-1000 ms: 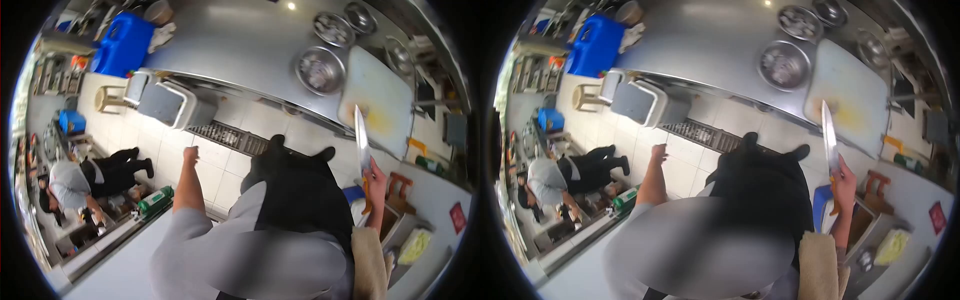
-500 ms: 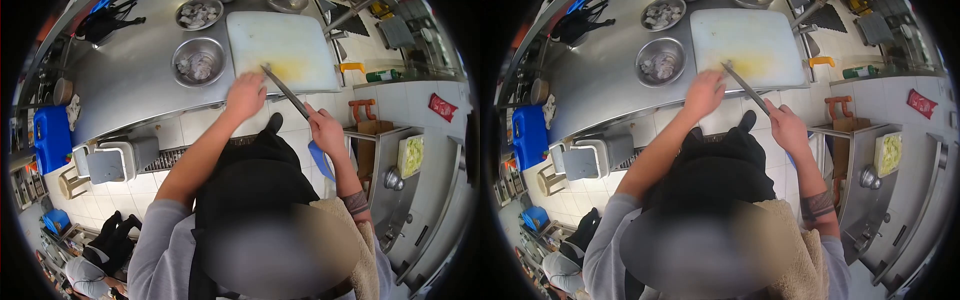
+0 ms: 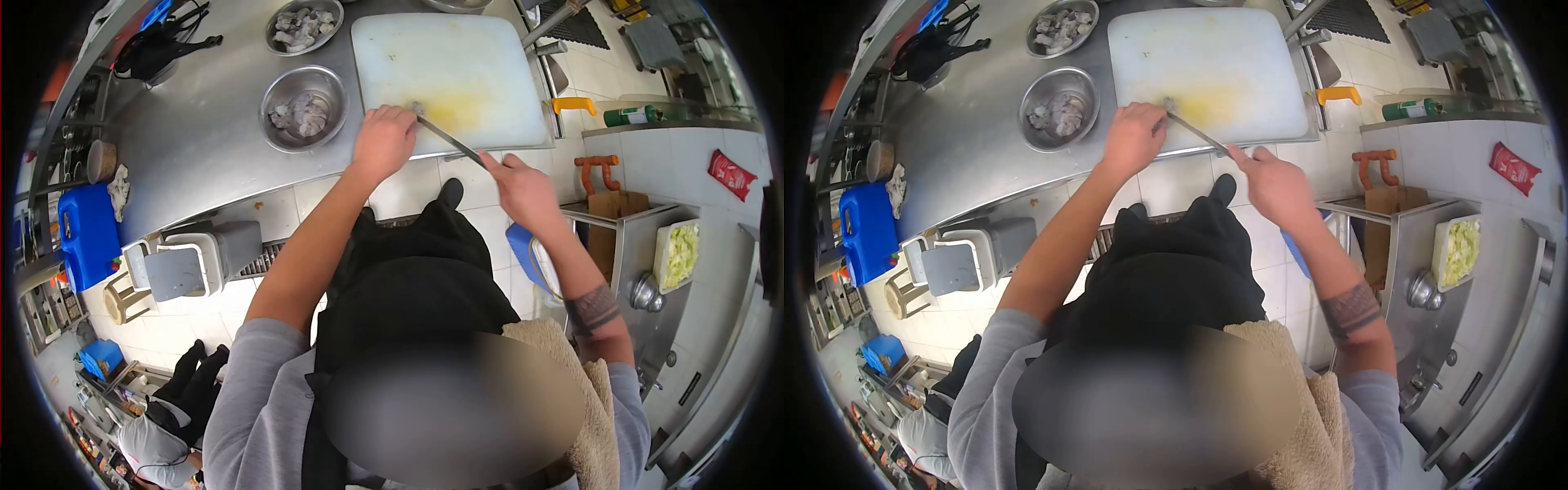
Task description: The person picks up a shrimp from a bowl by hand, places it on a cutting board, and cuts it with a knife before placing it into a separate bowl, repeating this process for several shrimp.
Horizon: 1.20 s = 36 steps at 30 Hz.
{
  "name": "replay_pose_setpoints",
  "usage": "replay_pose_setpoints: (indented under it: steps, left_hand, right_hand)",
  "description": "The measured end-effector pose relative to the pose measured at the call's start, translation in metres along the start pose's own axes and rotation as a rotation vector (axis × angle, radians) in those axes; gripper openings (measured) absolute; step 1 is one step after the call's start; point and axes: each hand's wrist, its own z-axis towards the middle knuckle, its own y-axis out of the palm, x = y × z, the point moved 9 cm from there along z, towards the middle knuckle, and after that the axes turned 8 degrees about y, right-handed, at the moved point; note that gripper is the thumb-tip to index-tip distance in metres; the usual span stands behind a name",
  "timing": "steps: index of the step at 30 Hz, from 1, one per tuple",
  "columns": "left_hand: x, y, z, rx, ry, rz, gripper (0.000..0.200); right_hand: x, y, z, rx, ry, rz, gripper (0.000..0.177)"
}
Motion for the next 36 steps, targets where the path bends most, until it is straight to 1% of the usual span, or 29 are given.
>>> replay_pose_setpoints:
  steps: [2,3,4,5,6,7,8,9,10,11,12,13,14,15,17,18,19,20,21,23,25,27,28,29,30,32,34,36]
  left_hand:
    - [0.001,0.001,-0.002,-0.029,-0.033,0.007,0.017]
    - [-0.002,0.002,-0.002,-0.058,-0.064,0.011,0.018]
    - [-0.005,0.004,-0.003,-0.061,-0.062,0.017,0.018]
    - [-0.015,-0.001,-0.007,0.019,-0.142,0.01,0.019]
    - [-0.026,-0.006,-0.009,0.098,-0.22,0.002,0.02]
    - [-0.026,-0.007,-0.006,0.095,-0.217,0.005,0.02]
    - [-0.036,-0.009,-0.006,0.14,-0.315,-0.059,0.025]
    - [-0.045,-0.012,-0.008,0.188,-0.416,-0.121,0.03]
    - [-0.042,-0.015,-0.004,0.192,-0.417,-0.116,0.03]
    - [-0.035,-0.011,0.002,0.151,-0.424,-0.16,0.034]
    - [-0.029,-0.008,0.007,0.112,-0.43,-0.202,0.038]
    - [-0.026,-0.008,0.009,0.122,-0.431,-0.19,0.038]
    - [-0.02,-0.005,0.011,0.114,-0.372,-0.175,0.042]
    - [-0.015,-0.003,0.014,0.105,-0.313,-0.16,0.046]
    - [-0.026,-0.005,0.015,0.131,-0.317,-0.127,0.043]
    - [-0.034,-0.009,0.016,0.164,-0.321,-0.133,0.046]
    - [-0.041,-0.014,0.019,0.194,-0.322,-0.142,0.048]
    - [-0.045,-0.033,0.027,0.223,-0.35,-0.124,0.051]
    - [-0.049,-0.062,0.041,0.25,-0.377,-0.108,0.055]
    - [-0.066,-0.123,0.077,0.289,-0.376,-0.117,0.061]
    - [-0.094,-0.179,0.103,0.415,-0.377,-0.03,0.063]
    - [-0.128,-0.212,0.111,0.341,-0.478,0.122,0.057]
    - [-0.137,-0.225,0.101,0.349,-0.48,0.13,0.057]
    - [-0.143,-0.222,0.092,0.189,-0.469,0.153,0.048]
    - [-0.148,-0.213,0.081,0.026,-0.457,0.176,0.04]
    - [-0.153,-0.175,0.041,-0.353,-0.449,0.315,0.034]
    - [-0.15,-0.129,-0.006,-0.553,-0.363,0.273,0.033]
    - [-0.132,-0.114,-0.034,-0.631,-0.394,0.373,0.029]
  right_hand:
    - [-0.013,0.023,0.018,0.067,-0.019,0.131,0.061]
    - [-0.016,0.031,0.025,0.071,-0.021,0.136,0.061]
    - [-0.019,0.033,0.031,0.094,-0.011,0.248,0.056]
    - [-0.019,0.032,0.035,0.119,-0.001,0.359,0.052]
    - [-0.02,0.034,0.035,0.123,0.0,0.364,0.052]
    - [-0.015,0.031,0.031,0.127,0.067,0.522,0.05]
    - [-0.009,0.031,0.027,0.13,0.133,0.678,0.049]
    - [-0.006,0.038,0.023,0.131,0.129,0.68,0.049]
    - [0.006,0.051,0.017,0.157,0.19,0.747,0.05]
    - [0.012,0.054,0.013,0.183,0.249,0.814,0.051]
    - [0.01,0.056,0.007,0.186,0.237,0.818,0.051]
    - [0.009,0.074,0.0,-0.013,0.378,0.984,0.052]
    - [0.002,0.094,-0.009,-0.224,0.517,1.139,0.052]
    - [-0.009,0.099,-0.01,-0.237,0.524,1.238,0.053]
    - [-0.027,0.094,-0.009,-0.281,0.568,1.34,0.053]
    - [-0.033,0.088,-0.003,-0.282,0.557,1.343,0.053]
    - [-0.038,0.076,0.007,-0.24,0.494,1.315,0.053]
    - [-0.044,0.062,0.017,-0.197,0.433,1.287,0.053]
    - [-0.05,0.047,0.027,-0.194,0.433,1.292,0.053]
    - [-0.065,-0.001,0.046,-0.153,0.331,1.326,0.053]
    - [-0.067,-0.033,0.054,-0.114,0.325,1.301,0.053]
    - [-0.07,-0.046,0.056,-0.074,0.302,1.276,0.053]
    - [-0.065,-0.049,0.053,-0.052,0.324,1.245,0.053]
    - [-0.058,-0.05,0.047,-0.03,0.347,1.216,0.053]
    - [-0.053,-0.039,0.042,-0.024,0.352,1.25,0.054]
    - [-0.045,-0.015,0.027,-0.066,0.382,1.275,0.054]
    - [-0.038,0.016,0.01,-0.106,0.439,1.292,0.053]
    - [-0.037,0.035,-0.006,-0.122,0.464,1.324,0.052]
